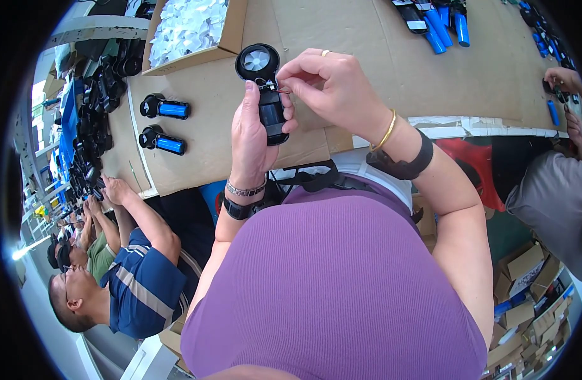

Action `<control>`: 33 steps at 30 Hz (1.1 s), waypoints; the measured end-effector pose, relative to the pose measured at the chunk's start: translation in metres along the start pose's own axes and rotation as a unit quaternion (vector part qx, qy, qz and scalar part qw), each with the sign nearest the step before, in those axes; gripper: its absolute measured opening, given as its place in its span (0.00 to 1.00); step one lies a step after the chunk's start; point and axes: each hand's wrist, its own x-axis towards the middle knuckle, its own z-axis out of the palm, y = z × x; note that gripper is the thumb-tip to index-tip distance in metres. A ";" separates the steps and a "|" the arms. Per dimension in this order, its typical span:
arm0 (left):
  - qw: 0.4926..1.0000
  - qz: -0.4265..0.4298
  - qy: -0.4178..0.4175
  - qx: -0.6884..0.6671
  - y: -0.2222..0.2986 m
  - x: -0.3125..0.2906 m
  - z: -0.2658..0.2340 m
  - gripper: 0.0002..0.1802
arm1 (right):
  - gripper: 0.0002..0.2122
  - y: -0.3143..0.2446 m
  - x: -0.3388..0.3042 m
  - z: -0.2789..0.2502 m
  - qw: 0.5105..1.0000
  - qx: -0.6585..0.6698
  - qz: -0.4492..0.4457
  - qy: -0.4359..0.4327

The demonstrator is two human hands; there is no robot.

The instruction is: The person peels a white sticker from a sheet, presses it into the battery compartment of a handheld fan, and inserts a blue battery. They then peel another sticker and press it over the battery and wires to secure them inside the fan.

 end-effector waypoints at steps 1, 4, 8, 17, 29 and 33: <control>1.000 0.001 -0.003 0.004 0.000 0.000 0.000 0.28 | 0.06 0.000 0.000 0.000 1.000 -0.015 -0.014 0.001; 1.000 0.000 -0.006 0.006 0.000 -0.001 0.001 0.27 | 0.05 -0.002 0.002 0.002 0.997 -0.059 -0.056 -0.004; 1.000 0.001 -0.006 0.008 0.001 -0.002 0.003 0.26 | 0.05 0.000 0.005 0.006 0.988 -0.108 -0.112 0.006; 0.997 0.024 0.008 0.069 -0.008 0.000 -0.001 0.22 | 0.04 -0.003 0.003 0.005 0.986 -0.133 -0.093 -0.035; 1.000 -0.017 -0.001 -0.013 -0.006 0.001 -0.004 0.35 | 0.03 0.006 0.004 0.014 0.984 -0.148 -0.101 0.008; 0.999 -0.025 0.019 0.012 -0.005 0.001 -0.002 0.38 | 0.03 0.009 0.004 0.014 0.989 -0.126 -0.077 -0.004</control>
